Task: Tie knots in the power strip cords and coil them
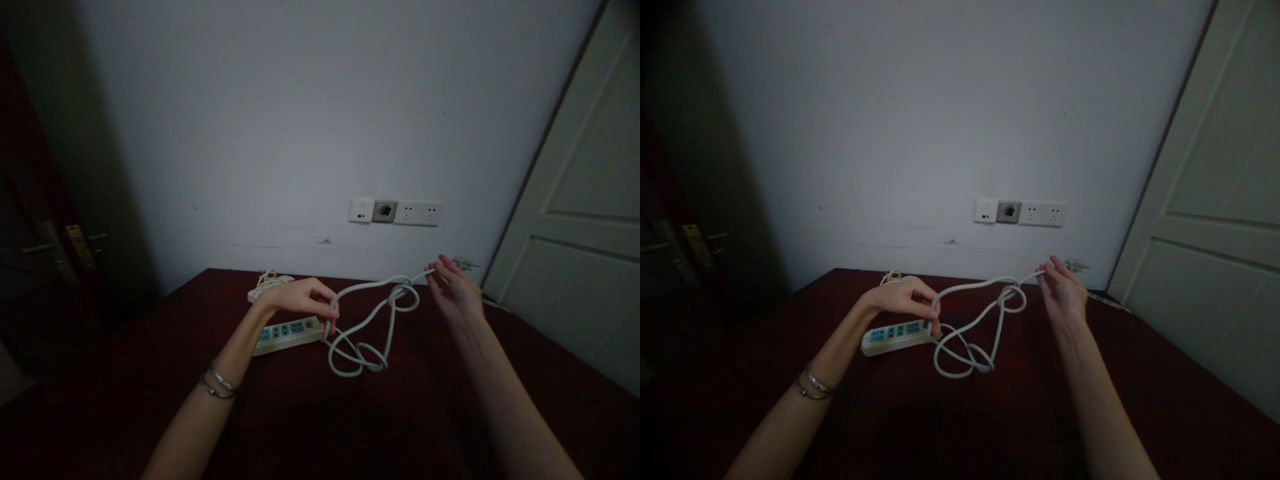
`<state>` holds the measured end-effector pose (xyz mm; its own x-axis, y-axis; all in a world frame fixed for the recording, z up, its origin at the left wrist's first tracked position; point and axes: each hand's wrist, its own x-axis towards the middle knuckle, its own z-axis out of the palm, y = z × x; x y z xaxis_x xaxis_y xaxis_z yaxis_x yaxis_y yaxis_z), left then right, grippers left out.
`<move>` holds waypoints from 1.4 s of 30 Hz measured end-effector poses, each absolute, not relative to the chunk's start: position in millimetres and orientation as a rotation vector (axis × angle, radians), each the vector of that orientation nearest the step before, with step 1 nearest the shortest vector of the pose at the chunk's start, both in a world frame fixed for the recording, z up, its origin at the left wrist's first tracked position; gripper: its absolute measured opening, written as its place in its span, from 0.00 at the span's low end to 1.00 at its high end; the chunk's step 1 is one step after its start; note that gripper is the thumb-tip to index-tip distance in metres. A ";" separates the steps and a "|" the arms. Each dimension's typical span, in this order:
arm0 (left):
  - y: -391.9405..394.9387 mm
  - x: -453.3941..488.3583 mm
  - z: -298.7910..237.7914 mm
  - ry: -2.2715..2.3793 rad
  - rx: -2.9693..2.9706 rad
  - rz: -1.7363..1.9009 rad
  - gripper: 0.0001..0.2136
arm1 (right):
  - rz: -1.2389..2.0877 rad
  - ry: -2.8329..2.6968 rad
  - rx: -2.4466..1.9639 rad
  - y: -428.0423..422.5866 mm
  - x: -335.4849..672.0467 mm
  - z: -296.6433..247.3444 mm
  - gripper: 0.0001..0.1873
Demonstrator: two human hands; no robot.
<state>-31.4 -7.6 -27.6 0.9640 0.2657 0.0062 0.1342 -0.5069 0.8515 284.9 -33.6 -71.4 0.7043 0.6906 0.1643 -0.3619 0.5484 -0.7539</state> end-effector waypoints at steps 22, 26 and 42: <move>-20.9 -4.4 -39.5 0.556 2.062 0.416 0.20 | -0.434 -1.321 -1.231 -59.2 211.9 -50.0 0.13; -42.7 1.3 -29.2 0.488 2.218 0.362 0.19 | -0.440 -1.401 -1.307 -59.3 212.4 -51.5 0.14; 48.7 -78.1 -39.1 0.744 2.305 0.648 0.13 | 0.401 -0.658 -0.834 -69.0 282.0 -34.8 0.12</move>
<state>-78.1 48.7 -39.1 0.7203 0.6457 0.2533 0.3392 -0.6464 0.6834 282.0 -69.0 -34.8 0.7338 0.5663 0.3752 -0.0744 0.6160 -0.7842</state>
